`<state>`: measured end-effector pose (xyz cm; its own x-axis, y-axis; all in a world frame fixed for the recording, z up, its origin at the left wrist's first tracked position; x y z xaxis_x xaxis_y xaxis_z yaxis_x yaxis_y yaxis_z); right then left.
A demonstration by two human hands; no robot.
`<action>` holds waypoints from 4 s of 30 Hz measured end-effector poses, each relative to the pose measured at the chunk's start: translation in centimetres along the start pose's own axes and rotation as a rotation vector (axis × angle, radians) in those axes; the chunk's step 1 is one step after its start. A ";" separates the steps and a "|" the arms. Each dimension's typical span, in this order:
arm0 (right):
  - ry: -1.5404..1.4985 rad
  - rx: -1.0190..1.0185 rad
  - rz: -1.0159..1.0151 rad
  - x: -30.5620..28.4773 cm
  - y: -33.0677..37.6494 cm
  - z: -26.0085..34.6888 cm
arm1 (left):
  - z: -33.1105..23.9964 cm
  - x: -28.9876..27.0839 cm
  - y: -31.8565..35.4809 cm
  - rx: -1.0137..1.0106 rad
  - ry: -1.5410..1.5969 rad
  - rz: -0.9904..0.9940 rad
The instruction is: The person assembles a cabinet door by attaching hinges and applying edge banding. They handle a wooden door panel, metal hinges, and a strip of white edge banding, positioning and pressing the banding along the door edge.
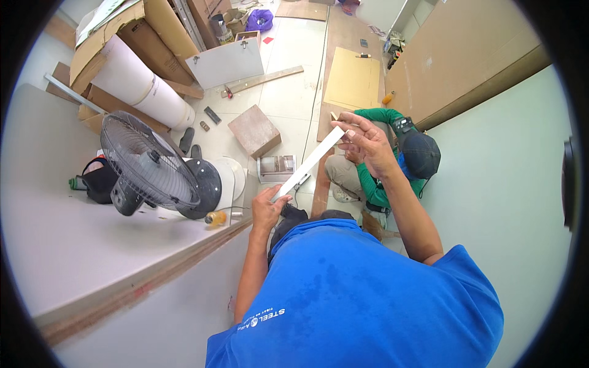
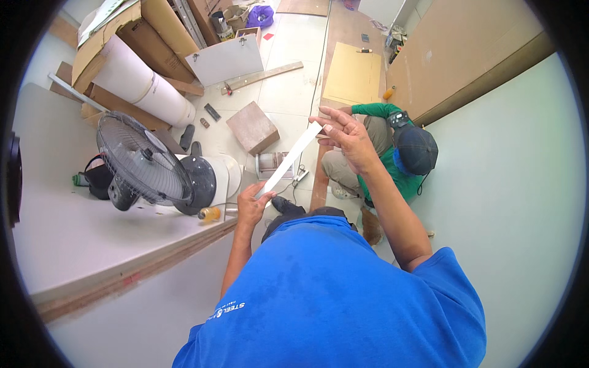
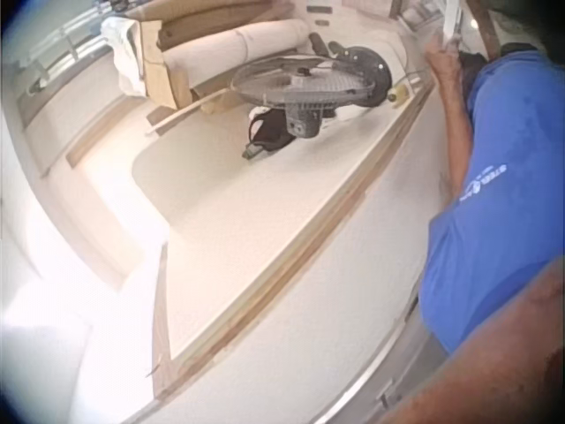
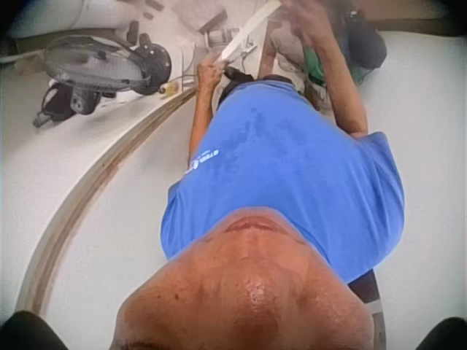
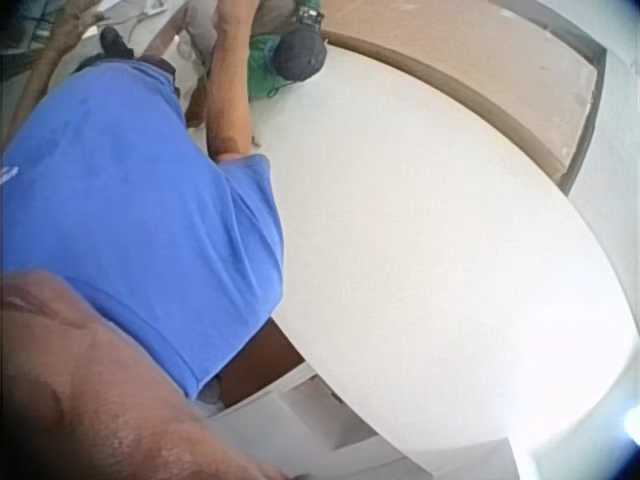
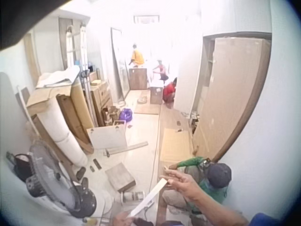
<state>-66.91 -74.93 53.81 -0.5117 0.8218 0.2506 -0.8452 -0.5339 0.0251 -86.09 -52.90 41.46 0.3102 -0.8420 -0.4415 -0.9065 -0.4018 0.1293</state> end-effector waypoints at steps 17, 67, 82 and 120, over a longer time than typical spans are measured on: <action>0.958 -0.094 0.469 8.1 -10.0 -5.6 | -4.3 -5.6 -21.3 -0.279 1.658 -0.093; 0.645 -0.214 0.146 -0.6 -101.0 9.7 | -3.3 -11.2 -94.3 -0.560 1.234 0.150; 0.593 0.192 0.189 -8.3 -99.8 -8.2 | 4.2 -17.7 -101.5 -0.556 1.097 0.052; 0.195 0.660 -0.079 -14.4 -94.0 -41.6 | 3.9 -22.6 -110.1 -0.394 -1.037 0.412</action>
<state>13.52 -28.34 7.60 -0.5233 0.8509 0.0467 -0.6417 -0.4295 0.6354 5.59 11.76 33.75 -0.5299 -0.3122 -0.7885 -0.6766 -0.4049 0.6150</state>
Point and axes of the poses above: each hand's wrist, its own y-axis away from the middle knuckle, its own x-axis out of the palm, z = x × y, the point moved 9 cm from there along -y, towards the middle knuckle, and after that the axes turned 8 degrees about -x, right-handed, at the moved point
